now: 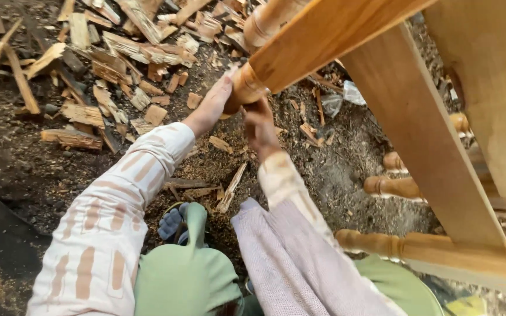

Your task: The person sits on the ground and sands the legs and frame of a wooden chair using a sanding block. They work on the rounded legs and the connecting horizontal rails, smoothing the wood surfaces.

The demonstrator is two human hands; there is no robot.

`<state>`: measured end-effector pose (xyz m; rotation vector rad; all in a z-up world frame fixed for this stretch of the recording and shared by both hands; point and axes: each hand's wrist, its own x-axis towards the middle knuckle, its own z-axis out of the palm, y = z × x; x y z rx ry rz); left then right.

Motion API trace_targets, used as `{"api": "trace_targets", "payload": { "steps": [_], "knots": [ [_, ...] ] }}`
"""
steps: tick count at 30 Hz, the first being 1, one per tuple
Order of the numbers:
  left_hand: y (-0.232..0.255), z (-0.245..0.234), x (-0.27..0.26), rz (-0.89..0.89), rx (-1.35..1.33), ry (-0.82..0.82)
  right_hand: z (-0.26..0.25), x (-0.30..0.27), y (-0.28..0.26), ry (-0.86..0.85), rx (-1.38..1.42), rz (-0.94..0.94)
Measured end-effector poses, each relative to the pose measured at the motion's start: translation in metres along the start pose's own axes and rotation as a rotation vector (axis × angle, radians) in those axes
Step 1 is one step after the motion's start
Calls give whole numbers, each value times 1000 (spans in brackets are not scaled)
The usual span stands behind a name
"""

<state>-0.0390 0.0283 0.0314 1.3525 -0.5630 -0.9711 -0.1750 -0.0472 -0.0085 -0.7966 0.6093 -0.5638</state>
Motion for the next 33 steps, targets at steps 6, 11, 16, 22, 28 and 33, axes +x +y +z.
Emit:
{"api": "trace_targets", "payload": {
  "steps": [6,11,16,22,28,33],
  "knots": [
    [1,-6,8,-19,282,-18,63,-31,-52,41,29,-17],
    [7,0,6,-90,334,-1,32,0,-33,58,11,-83],
    [8,-4,5,-89,360,-76,123,-52,-107,150,-157,-5],
    [18,0,1,-64,338,-46,-9,25,-6,153,-140,-129],
    [6,2,25,38,34,27,29,-30,-65,72,-225,-24],
    [87,10,35,-258,-224,-174,59,-2,-112,78,-405,255]
  ]
}}
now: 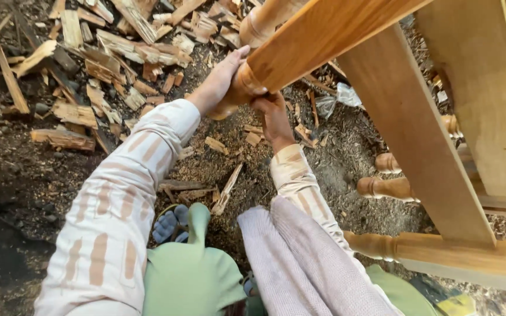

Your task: The person sits on the ground and sands the legs and frame of a wooden chair using a sanding block. They work on the rounded legs and the connecting horizontal rails, smoothing the wood surfaces.

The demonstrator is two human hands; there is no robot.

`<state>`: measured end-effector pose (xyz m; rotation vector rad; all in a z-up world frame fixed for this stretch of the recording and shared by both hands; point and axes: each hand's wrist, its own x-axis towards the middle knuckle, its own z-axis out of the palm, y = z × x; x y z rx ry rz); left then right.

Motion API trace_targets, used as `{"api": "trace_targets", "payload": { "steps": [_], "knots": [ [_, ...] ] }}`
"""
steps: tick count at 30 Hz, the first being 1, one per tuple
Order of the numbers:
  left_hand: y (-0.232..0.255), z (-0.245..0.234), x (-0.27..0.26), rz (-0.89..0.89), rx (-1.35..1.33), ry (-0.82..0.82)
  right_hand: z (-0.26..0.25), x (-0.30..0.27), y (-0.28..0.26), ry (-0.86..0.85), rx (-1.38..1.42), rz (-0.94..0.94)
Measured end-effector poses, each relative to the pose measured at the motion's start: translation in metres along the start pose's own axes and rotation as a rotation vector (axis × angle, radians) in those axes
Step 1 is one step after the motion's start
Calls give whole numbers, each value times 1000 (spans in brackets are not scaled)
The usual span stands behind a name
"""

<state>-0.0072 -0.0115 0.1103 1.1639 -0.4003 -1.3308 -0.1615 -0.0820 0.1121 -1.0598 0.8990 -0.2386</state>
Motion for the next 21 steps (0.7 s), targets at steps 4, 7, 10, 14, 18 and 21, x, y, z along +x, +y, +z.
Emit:
{"api": "trace_targets", "payload": {
  "steps": [4,7,10,14,18,21],
  "knots": [
    [8,-5,13,-52,69,87,0,-23,-21,-63,-81,8],
    [80,26,-36,-435,-42,76,-19,-28,9,-166,169,7],
    [23,-4,11,-158,65,-18,-19,-3,17,-201,152,-87],
    [8,-13,16,-31,98,-107,-23,21,4,-292,61,-16],
    [2,-22,20,34,196,-70,-21,23,-3,-465,285,-24],
    [-7,-32,24,34,215,-67,-8,5,-6,-379,260,-71]
  ]
}}
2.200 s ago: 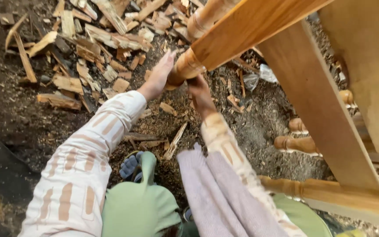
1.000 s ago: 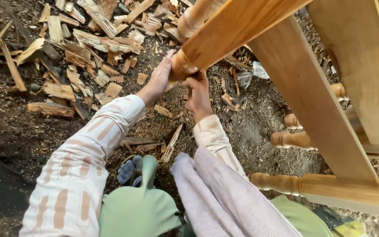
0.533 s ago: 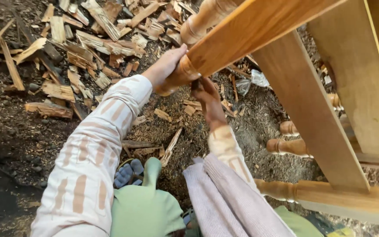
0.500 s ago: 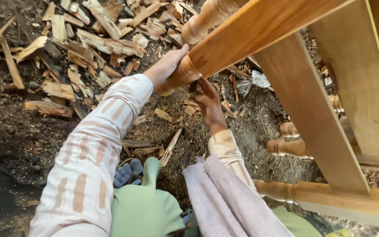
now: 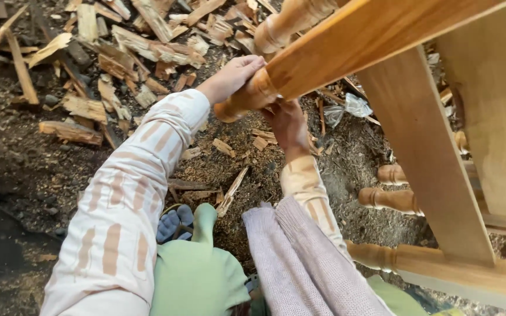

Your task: The person sits on the ground and sands the legs and frame of a wooden chair using a sanding block. They work on the rounded legs and the connecting horizontal rails, smoothing the wood surfaces.

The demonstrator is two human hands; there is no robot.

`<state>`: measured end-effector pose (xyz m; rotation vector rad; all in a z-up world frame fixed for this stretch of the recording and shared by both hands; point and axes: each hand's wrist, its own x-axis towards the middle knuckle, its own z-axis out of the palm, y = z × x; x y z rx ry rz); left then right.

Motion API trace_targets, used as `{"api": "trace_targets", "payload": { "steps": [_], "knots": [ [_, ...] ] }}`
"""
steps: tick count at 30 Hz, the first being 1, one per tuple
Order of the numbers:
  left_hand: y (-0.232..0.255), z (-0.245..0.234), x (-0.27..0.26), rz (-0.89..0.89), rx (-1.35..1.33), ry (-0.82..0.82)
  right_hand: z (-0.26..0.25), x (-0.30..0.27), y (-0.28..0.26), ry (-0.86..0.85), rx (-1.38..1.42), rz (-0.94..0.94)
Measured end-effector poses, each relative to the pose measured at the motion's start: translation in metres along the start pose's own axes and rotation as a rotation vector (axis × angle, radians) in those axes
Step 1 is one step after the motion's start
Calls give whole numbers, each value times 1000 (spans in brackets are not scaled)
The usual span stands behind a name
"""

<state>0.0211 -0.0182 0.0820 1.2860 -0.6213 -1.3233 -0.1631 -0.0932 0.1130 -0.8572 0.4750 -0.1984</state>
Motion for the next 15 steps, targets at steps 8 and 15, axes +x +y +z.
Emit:
{"api": "trace_targets", "payload": {
  "steps": [8,15],
  "knots": [
    [9,-3,-13,16,171,19,-48,16,28,-57,-113,-139],
    [7,-2,-30,164,212,78,-86,37,31,-30,-111,-34]
  ]
}}
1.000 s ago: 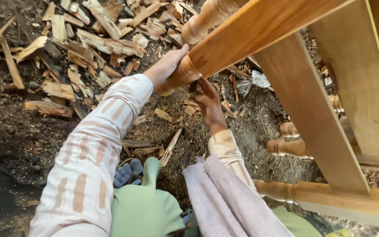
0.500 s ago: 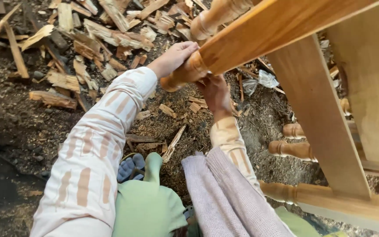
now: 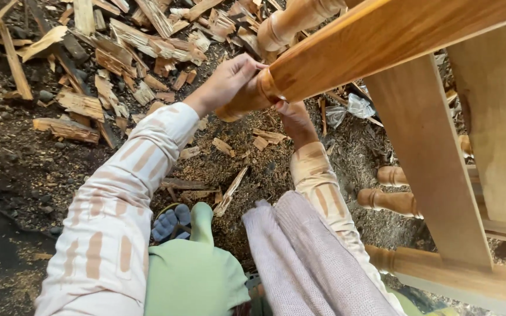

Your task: The person sits on the ground and sands the legs and frame of a wooden chair using a sanding block. They work on the rounded legs and the connecting horizontal rails, smoothing the wood surfaces.

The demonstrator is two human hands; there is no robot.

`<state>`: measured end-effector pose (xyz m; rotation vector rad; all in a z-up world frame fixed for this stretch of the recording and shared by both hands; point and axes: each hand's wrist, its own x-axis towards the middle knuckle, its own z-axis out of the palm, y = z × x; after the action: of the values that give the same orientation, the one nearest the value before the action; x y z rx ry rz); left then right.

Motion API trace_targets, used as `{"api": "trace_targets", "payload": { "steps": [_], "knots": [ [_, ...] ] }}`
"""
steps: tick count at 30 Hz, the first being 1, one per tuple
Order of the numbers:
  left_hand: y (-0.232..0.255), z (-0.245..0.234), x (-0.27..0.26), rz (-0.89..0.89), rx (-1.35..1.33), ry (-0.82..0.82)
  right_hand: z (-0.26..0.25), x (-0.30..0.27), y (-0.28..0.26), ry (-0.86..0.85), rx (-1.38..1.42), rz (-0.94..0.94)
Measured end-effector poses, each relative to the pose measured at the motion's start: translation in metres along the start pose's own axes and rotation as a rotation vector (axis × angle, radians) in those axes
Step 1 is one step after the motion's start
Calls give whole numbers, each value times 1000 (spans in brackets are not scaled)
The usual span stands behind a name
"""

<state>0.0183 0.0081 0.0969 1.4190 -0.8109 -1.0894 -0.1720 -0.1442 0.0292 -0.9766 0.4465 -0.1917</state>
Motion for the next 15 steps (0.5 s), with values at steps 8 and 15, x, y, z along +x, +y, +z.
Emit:
{"api": "trace_targets", "payload": {
  "steps": [8,15],
  "knots": [
    [-2,12,8,-3,31,-64,39,-20,-15,219,-178,-19],
    [-30,24,2,124,77,174,22,-3,-32,-18,297,97]
  ]
}}
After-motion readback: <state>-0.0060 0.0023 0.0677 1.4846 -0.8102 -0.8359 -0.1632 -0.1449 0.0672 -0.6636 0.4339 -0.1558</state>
